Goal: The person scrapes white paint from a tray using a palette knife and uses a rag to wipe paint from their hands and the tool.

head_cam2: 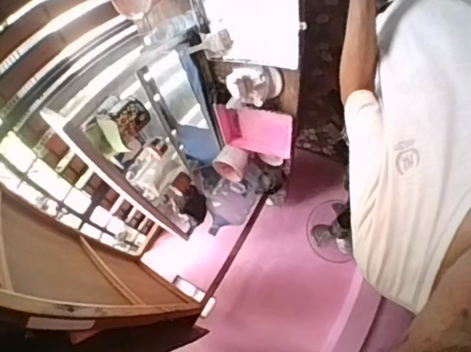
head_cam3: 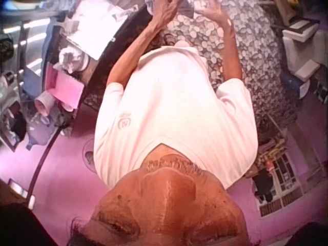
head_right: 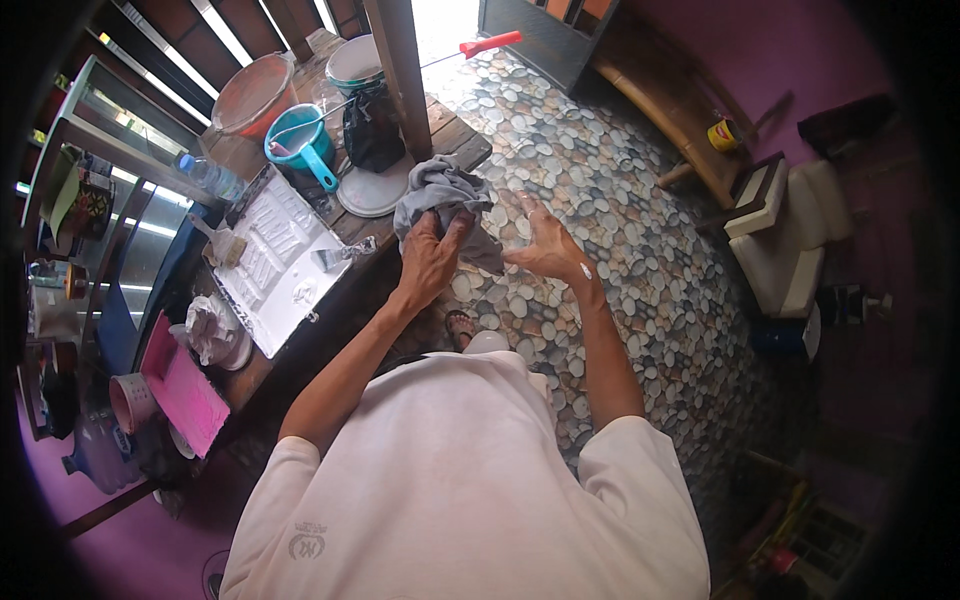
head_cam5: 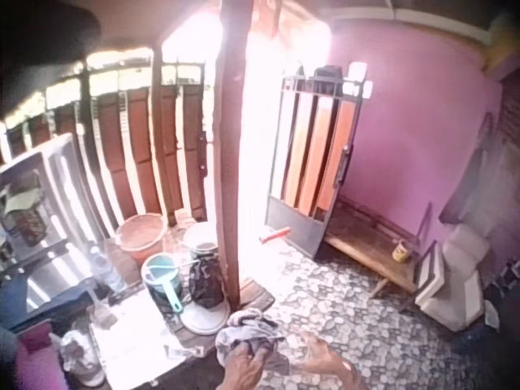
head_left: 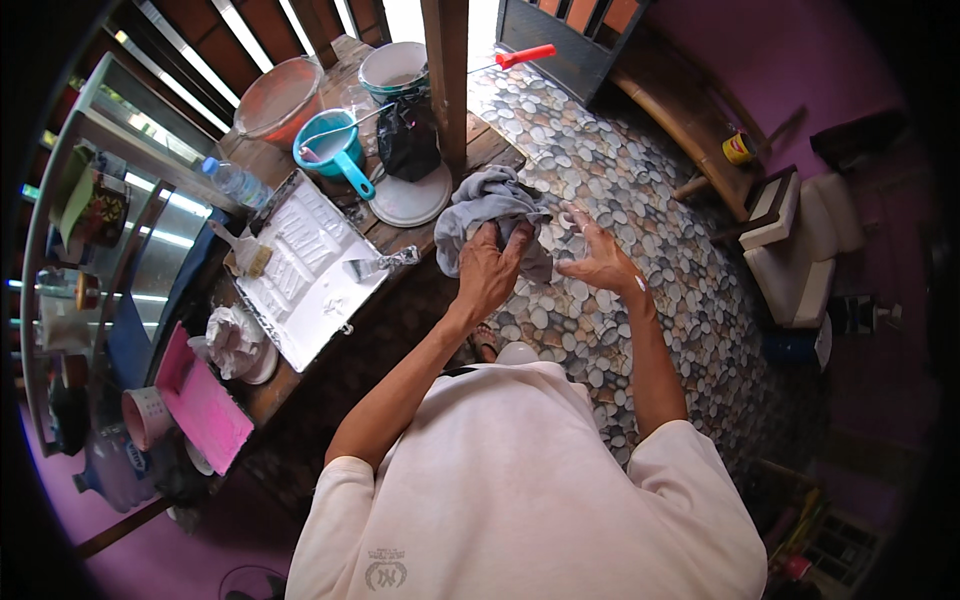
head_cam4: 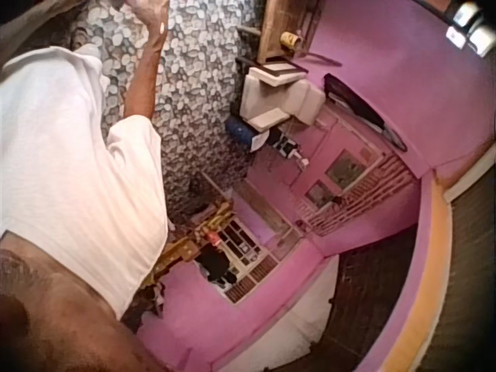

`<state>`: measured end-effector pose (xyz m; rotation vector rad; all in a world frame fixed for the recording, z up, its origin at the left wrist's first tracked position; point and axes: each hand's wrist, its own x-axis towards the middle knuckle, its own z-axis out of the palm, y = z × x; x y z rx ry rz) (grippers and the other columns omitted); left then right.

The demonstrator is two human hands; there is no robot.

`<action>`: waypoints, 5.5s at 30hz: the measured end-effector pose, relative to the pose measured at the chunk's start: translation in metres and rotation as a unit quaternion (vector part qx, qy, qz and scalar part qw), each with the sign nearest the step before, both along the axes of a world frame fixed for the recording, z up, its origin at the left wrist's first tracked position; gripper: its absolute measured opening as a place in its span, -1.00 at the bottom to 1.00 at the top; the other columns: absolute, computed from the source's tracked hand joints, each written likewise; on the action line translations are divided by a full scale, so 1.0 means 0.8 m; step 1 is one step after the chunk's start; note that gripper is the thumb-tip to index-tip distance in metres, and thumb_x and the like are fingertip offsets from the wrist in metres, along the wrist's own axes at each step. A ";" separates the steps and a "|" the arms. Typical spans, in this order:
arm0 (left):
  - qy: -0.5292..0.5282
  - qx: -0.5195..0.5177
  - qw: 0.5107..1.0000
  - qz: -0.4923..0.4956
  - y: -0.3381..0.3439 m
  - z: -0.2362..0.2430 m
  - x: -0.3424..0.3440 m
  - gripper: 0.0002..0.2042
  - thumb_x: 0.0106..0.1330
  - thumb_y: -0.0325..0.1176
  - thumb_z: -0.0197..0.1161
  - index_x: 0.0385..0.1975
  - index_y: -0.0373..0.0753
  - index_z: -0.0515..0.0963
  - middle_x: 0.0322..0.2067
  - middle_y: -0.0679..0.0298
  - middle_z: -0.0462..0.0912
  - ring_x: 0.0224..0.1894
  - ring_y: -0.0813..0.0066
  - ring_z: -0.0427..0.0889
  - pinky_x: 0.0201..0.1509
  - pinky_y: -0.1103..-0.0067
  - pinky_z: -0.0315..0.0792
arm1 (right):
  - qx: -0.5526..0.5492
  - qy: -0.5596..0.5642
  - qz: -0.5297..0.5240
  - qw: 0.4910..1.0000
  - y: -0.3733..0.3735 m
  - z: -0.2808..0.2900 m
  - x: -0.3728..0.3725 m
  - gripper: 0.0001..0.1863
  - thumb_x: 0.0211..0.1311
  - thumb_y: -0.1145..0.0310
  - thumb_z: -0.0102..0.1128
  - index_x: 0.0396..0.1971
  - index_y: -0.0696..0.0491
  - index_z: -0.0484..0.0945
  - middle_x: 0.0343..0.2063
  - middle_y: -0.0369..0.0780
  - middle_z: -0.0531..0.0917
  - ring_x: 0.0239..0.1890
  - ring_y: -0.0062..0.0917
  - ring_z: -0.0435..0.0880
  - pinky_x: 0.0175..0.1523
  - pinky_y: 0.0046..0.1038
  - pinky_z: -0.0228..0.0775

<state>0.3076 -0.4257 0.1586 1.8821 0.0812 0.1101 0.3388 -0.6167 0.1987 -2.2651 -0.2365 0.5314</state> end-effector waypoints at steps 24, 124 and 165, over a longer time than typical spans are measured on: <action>-0.141 0.084 0.985 -0.047 -0.057 -0.020 0.018 -0.75 -0.05 -0.32 0.34 -0.46 -0.36 0.53 -0.57 -0.02 0.54 -0.51 0.05 0.54 -0.39 0.37 0.40 | -0.240 -0.085 -0.112 0.961 0.003 -0.189 0.032 -0.26 0.13 0.09 0.02 0.28 0.10 0.08 0.30 0.06 0.01 0.32 -0.07 -0.01 0.27 0.14 -0.26; 0.239 -0.011 0.834 0.498 0.304 -0.156 -0.350 -0.68 0.32 -0.16 0.10 -0.34 -0.37 0.49 -0.48 0.17 0.62 -0.39 0.42 0.64 -0.30 0.54 0.48 | 0.066 -0.029 0.027 0.997 0.242 -0.187 0.074 -0.52 0.07 0.03 0.28 -0.20 0.15 0.52 -0.41 -0.11 0.63 -0.38 -0.41 0.62 -0.25 -0.41 0.45; 0.351 -0.191 0.907 0.132 0.756 -0.175 -0.016 -0.01 0.01 0.32 0.21 0.23 -0.44 0.14 0.18 -0.17 0.22 0.26 -0.02 0.21 0.35 0.25 0.03 | -0.206 -0.198 0.147 0.947 0.457 -0.082 -0.112 -0.80 -0.06 0.43 0.07 -0.41 0.18 0.57 -0.45 -0.02 0.61 -0.33 -0.14 0.61 -0.17 -0.20 0.46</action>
